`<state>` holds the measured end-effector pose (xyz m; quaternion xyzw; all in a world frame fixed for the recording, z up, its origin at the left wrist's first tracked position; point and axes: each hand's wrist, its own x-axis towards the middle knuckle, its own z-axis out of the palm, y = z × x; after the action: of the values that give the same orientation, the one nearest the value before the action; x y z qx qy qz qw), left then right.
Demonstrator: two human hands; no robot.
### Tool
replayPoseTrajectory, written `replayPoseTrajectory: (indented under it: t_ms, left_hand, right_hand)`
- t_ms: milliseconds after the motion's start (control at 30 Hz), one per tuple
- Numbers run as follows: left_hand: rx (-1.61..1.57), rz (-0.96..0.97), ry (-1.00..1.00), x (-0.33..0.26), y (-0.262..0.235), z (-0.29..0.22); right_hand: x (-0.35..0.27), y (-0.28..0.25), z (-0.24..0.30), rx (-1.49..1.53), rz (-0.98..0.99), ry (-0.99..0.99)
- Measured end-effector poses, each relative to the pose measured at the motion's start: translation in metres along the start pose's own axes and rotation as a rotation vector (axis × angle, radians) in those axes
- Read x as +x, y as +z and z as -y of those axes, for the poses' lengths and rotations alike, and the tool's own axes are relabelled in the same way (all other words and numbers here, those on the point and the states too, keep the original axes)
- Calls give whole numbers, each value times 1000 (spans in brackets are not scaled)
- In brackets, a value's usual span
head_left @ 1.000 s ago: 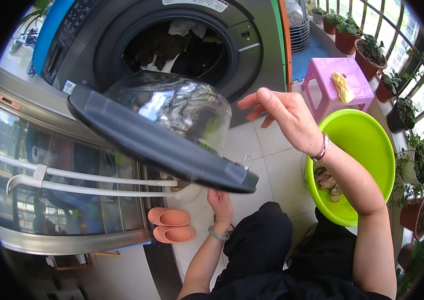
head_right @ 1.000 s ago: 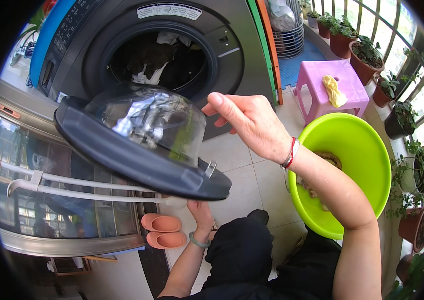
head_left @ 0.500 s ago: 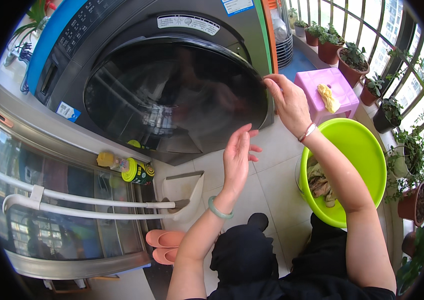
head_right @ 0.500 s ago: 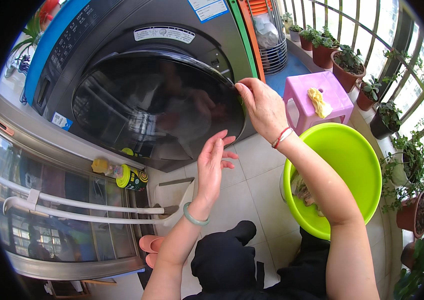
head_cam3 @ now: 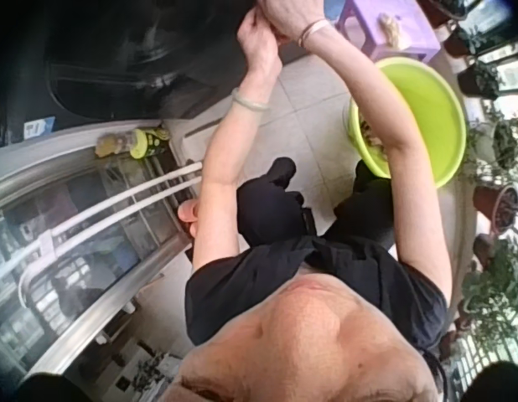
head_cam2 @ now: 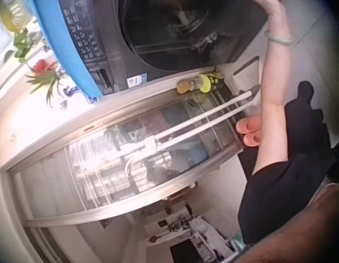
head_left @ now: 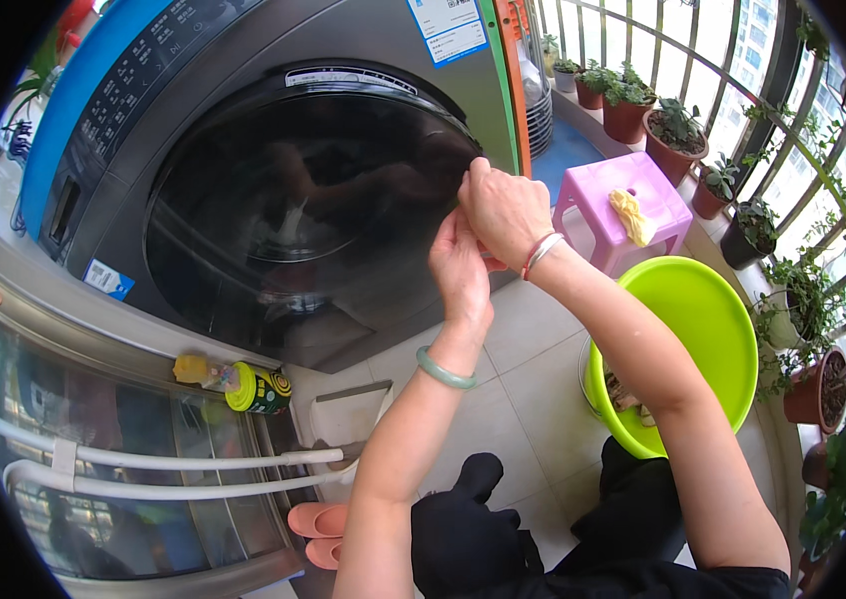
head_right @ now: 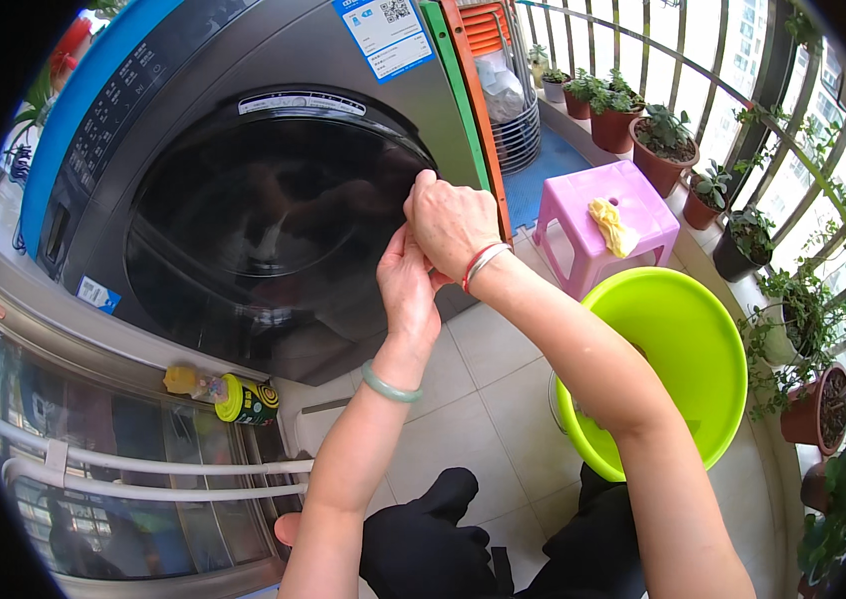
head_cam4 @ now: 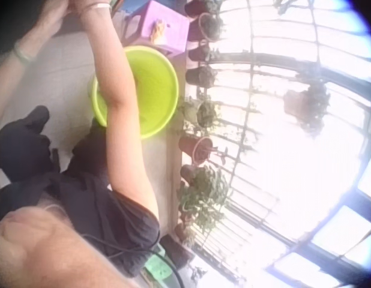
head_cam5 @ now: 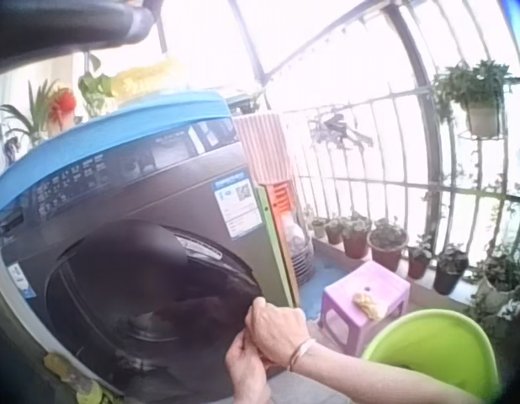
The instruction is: The person loads wet clothes from a green basin into a front-loading washing machine, closes the door, and starts the cycle. They then hang a pair of yellow socks and a pink shirt on a drying rack on the balcony.
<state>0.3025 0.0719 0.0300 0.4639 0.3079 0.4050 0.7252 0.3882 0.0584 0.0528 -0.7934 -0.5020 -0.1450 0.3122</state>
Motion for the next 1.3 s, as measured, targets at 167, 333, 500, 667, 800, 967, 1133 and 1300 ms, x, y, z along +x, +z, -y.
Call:
replayPoseTrajectory:
  t_ms: [167, 333, 500, 667, 800, 967, 1133, 1300]
  left_hand:
    - [-58, 2, 13, 23, -7, 9]
    - [-129, -7, 33, 30, -7, 14]
    - [-165, -30, 37, 34, -3, 10]
    - [-148, -71, 57, 48, 1, 13]
    - [-117, -88, 53, 46, -3, 7]
    - [12, 100, -143, -4, -2, -16]
    - [-191, 101, 377, -41, -10, -61]
    - [-31, 146, 724, -44, -10, -142]
  right_hand:
    - [9, -2, 3, -60, 51, 22]
    - [10, 2, 6, -112, 38, 17]
    - [16, 4, 8, -96, 29, 14]
    - [25, 2, 7, -73, 95, 46]
    - [27, 8, 10, -93, 95, -2]
    - [15, -21, 7, 5, 60, -15]
    - [11, -71, 74, 564, -68, -49]
    - [54, -107, 123, 1193, -67, 33]
